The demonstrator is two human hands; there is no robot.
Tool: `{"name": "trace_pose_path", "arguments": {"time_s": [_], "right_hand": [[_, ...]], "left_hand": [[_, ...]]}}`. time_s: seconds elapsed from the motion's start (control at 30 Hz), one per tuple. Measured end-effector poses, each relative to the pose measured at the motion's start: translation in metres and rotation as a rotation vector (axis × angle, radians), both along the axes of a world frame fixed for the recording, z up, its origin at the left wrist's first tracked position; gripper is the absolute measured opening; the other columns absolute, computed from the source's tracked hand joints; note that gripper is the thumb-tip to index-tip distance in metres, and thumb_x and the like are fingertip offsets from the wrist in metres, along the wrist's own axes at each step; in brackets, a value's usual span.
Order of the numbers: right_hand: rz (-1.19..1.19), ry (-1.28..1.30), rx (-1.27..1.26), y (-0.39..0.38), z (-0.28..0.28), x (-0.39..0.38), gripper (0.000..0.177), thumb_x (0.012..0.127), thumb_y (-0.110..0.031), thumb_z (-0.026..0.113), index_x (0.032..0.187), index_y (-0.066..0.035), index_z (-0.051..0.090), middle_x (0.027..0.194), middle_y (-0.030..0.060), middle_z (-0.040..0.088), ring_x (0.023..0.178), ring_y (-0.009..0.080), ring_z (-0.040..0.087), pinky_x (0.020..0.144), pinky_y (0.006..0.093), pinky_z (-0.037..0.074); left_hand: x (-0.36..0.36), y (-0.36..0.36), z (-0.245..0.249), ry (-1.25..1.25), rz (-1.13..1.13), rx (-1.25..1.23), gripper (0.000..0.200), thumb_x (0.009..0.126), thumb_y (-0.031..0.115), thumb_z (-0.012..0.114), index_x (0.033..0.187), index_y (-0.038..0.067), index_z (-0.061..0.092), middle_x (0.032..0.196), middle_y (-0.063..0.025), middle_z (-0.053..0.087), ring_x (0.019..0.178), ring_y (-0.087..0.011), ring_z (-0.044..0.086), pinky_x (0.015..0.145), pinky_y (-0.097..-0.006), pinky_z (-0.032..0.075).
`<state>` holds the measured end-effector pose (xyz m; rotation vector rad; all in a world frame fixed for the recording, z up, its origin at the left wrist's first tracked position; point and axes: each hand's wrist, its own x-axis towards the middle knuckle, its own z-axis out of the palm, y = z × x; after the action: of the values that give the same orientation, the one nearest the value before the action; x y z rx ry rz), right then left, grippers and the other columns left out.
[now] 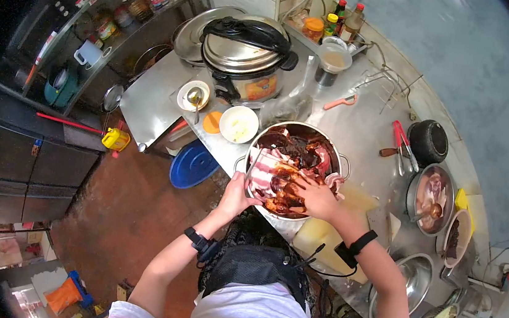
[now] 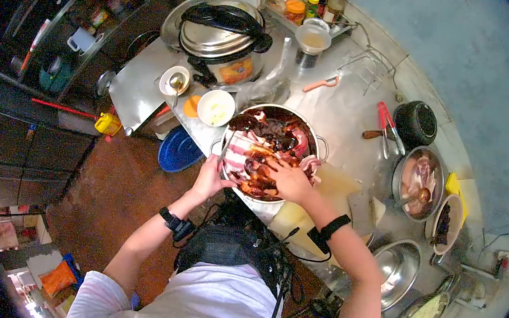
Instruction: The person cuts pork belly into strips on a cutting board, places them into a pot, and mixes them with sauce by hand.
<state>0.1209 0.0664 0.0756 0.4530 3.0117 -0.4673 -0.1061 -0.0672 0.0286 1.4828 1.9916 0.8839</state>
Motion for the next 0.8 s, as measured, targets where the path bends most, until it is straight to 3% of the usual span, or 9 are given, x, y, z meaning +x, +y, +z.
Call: {"name": "trace_pose_path", "arguments": {"time_s": [0.13, 0.17, 0.33, 0.4, 0.43, 0.53, 0.57, 0.7, 0.8], "right_hand": [[0.04, -0.118, 0.059, -0.003, 0.0, -0.018, 0.053, 0.073, -0.021, 0.061, 0.123, -0.016, 0.046, 0.118, 0.0085, 0.05, 0.109, 0.0272, 0.052, 0.08, 0.0373, 0.049], [0.03, -0.125, 0.039, -0.006, -0.006, -0.021, 0.042, 0.073, -0.014, 0.056, 0.115, -0.017, 0.052, 0.119, 0.0081, 0.051, 0.107, 0.0268, 0.054, 0.076, 0.036, 0.051], [0.052, -0.297, 0.008, -0.008, -0.01, -0.03, 0.047, 0.074, -0.017, 0.056, 0.121, -0.021, 0.05, 0.124, 0.0095, 0.047, 0.107, 0.0292, 0.053, 0.076, 0.0367, 0.051], [0.014, -0.333, 0.005, -0.01, -0.014, -0.03, 0.051, 0.074, -0.018, 0.057, 0.125, -0.021, 0.049, 0.129, 0.0136, 0.042, 0.114, 0.0315, 0.048, 0.082, 0.0402, 0.048], [0.027, -0.34, 0.024, -0.011, -0.019, -0.03, 0.049, 0.076, -0.018, 0.052, 0.125, -0.021, 0.049, 0.133, 0.0184, 0.037, 0.121, 0.0346, 0.04, 0.092, 0.0453, 0.042], [-0.013, -0.367, 0.036, -0.01, -0.03, -0.033, 0.048, 0.081, -0.019, 0.045, 0.129, -0.024, 0.047, 0.139, 0.0203, 0.031, 0.126, 0.0396, 0.034, 0.094, 0.0512, 0.039], [-0.003, -0.343, 0.062, -0.008, -0.043, -0.03, 0.047, 0.082, -0.021, 0.043, 0.128, -0.02, 0.048, 0.139, 0.0207, 0.031, 0.127, 0.0398, 0.032, 0.097, 0.0513, 0.036], [-0.106, -0.301, -0.048, -0.004, -0.045, -0.032, 0.05, 0.079, -0.029, 0.051, 0.126, -0.013, 0.048, 0.137, 0.0213, 0.033, 0.125, 0.0415, 0.033, 0.1, 0.0528, 0.032], [-0.138, -0.064, -0.048, 0.005, -0.037, -0.03, 0.048, 0.077, -0.03, 0.058, 0.121, -0.011, 0.052, 0.13, 0.0231, 0.04, 0.123, 0.0414, 0.035, 0.101, 0.0514, 0.03]], "left_hand": [[-0.001, 0.0, 0.004, -0.037, 0.003, -0.029, 0.066, 0.043, 0.02, 0.09, 0.088, 0.001, 0.045, 0.08, -0.0093, 0.044, 0.073, -0.0267, 0.047, 0.066, -0.037, 0.043], [-0.001, -0.001, 0.005, -0.031, -0.004, -0.03, 0.066, 0.044, 0.02, 0.09, 0.088, 0.001, 0.045, 0.08, -0.0094, 0.044, 0.074, -0.0269, 0.047, 0.067, -0.0369, 0.043], [0.0, 0.002, 0.008, -0.04, -0.004, 0.015, 0.065, 0.044, 0.019, 0.089, 0.088, 0.001, 0.046, 0.079, -0.0098, 0.044, 0.074, -0.0281, 0.046, 0.067, -0.0371, 0.042], [0.0, 0.002, 0.015, -0.038, -0.008, 0.053, 0.065, 0.044, 0.019, 0.089, 0.09, 0.001, 0.047, 0.079, -0.01, 0.044, 0.074, -0.0285, 0.046, 0.067, -0.0374, 0.042], [0.0, 0.002, 0.019, -0.052, 0.007, -0.058, 0.063, 0.045, 0.017, 0.088, 0.087, -0.001, 0.045, 0.081, -0.0117, 0.044, 0.076, -0.0305, 0.047, 0.068, -0.0386, 0.042], [0.0, 0.003, 0.016, -0.076, 0.019, -0.16, 0.061, 0.046, 0.016, 0.087, 0.085, -0.003, 0.044, 0.082, -0.0135, 0.043, 0.078, -0.0326, 0.048, 0.069, -0.0399, 0.043], [0.0, 0.002, 0.015, -0.08, 0.012, -0.148, 0.061, 0.046, 0.016, 0.087, 0.086, -0.003, 0.045, 0.082, -0.0136, 0.043, 0.078, -0.0326, 0.048, 0.068, -0.04, 0.043], [0.002, 0.004, 0.015, -0.119, 0.021, -0.118, 0.061, 0.046, 0.016, 0.087, 0.086, -0.003, 0.045, 0.081, -0.0131, 0.043, 0.077, -0.032, 0.047, 0.068, -0.0398, 0.043], [0.001, 0.005, 0.022, -0.106, 0.016, -0.125, 0.062, 0.046, 0.016, 0.087, 0.088, -0.002, 0.046, 0.081, -0.0125, 0.043, 0.077, -0.0313, 0.047, 0.068, -0.0396, 0.043]]}}
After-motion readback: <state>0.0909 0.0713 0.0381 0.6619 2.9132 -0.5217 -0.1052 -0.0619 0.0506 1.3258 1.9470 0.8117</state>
